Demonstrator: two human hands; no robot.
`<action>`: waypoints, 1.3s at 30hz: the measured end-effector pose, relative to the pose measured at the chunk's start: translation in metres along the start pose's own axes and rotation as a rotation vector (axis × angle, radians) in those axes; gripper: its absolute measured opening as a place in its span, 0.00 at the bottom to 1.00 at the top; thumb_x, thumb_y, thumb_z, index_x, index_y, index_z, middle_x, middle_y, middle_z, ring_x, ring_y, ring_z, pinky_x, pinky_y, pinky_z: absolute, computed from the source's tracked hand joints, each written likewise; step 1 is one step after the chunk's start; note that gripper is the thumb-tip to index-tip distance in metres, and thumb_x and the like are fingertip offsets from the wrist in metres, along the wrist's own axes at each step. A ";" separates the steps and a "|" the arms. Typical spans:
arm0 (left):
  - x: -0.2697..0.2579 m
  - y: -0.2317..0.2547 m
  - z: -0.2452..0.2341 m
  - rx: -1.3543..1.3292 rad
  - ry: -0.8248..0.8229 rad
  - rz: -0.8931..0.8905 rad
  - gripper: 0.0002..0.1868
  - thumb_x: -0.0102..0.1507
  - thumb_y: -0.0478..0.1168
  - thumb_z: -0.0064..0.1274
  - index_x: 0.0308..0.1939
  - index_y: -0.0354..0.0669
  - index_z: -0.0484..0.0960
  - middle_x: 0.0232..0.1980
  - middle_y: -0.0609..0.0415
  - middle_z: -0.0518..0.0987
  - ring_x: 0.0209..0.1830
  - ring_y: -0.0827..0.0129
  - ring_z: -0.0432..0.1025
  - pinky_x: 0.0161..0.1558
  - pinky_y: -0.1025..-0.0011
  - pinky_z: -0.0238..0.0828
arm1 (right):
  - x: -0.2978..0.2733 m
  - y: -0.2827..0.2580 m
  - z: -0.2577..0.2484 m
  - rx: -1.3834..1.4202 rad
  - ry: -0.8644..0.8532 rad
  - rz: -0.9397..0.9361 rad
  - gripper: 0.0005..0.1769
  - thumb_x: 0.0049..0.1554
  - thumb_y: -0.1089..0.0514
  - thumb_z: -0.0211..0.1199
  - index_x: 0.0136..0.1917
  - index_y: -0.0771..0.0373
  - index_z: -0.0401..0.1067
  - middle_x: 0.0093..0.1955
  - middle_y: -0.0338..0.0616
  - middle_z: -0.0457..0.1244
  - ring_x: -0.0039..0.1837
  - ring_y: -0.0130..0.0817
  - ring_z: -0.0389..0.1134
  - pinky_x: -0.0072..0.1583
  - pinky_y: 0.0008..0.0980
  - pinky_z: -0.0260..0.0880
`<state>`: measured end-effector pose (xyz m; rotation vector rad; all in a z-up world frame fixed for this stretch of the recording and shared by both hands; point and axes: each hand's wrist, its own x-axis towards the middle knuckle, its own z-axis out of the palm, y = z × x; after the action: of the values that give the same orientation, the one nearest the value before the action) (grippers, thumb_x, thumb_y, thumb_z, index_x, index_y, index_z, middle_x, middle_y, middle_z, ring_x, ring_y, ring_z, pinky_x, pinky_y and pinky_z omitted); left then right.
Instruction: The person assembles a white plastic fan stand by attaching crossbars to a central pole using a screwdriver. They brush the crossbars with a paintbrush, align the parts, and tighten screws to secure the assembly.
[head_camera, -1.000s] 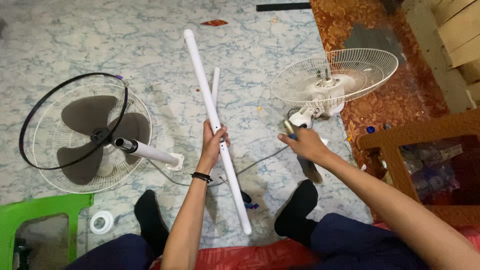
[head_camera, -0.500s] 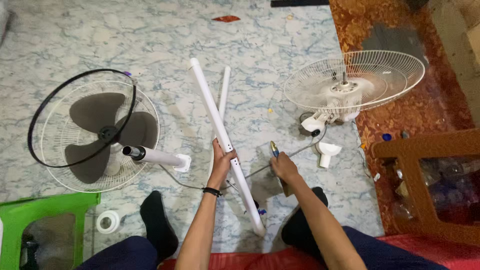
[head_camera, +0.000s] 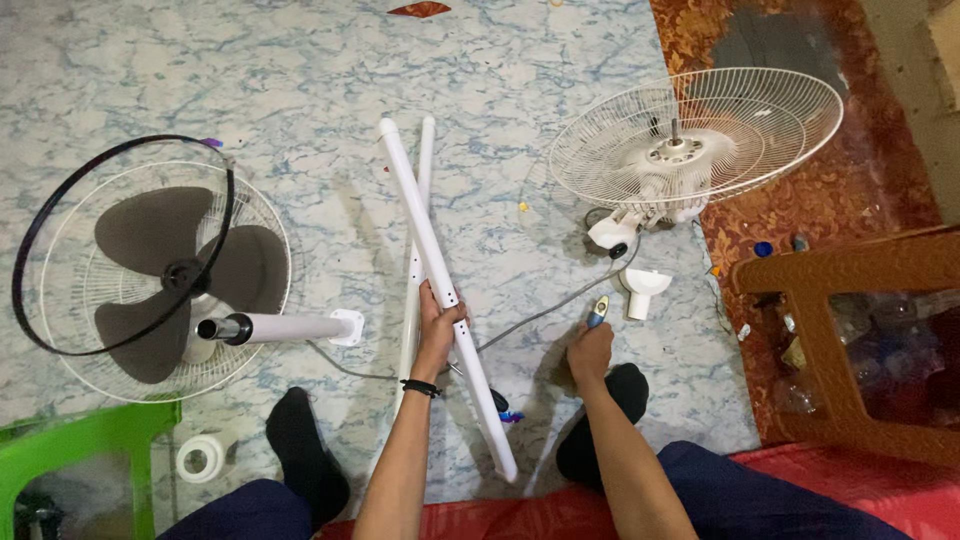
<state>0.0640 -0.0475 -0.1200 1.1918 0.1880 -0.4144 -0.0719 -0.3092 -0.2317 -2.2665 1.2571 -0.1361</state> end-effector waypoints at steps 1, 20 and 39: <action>0.000 0.000 0.001 0.018 -0.005 0.006 0.37 0.56 0.22 0.45 0.69 0.43 0.56 0.45 0.52 0.71 0.36 0.70 0.72 0.34 0.68 0.76 | 0.000 0.000 -0.002 -0.007 -0.002 0.012 0.21 0.64 0.47 0.58 0.55 0.69 0.63 0.56 0.70 0.62 0.55 0.71 0.65 0.56 0.62 0.64; 0.006 -0.009 0.019 -0.127 -0.069 0.061 0.42 0.53 0.23 0.43 0.71 0.46 0.52 0.49 0.50 0.70 0.45 0.63 0.72 0.45 0.67 0.76 | -0.056 -0.117 -0.013 0.765 -1.053 0.131 0.32 0.61 0.33 0.47 0.61 0.61 0.69 0.44 0.43 0.68 0.38 0.32 0.69 0.41 0.34 0.72; -0.017 -0.083 -0.096 1.301 0.395 0.075 0.41 0.58 0.43 0.61 0.72 0.36 0.61 0.69 0.37 0.63 0.67 0.41 0.61 0.63 0.47 0.60 | -0.089 -0.170 -0.101 0.865 -0.790 0.082 0.17 0.62 0.45 0.55 0.52 0.61 0.67 0.32 0.36 0.58 0.30 0.26 0.57 0.32 0.29 0.57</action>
<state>0.0219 0.0202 -0.2201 2.5564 0.2128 -0.1976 -0.0271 -0.2068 -0.0455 -1.2939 0.6569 0.2004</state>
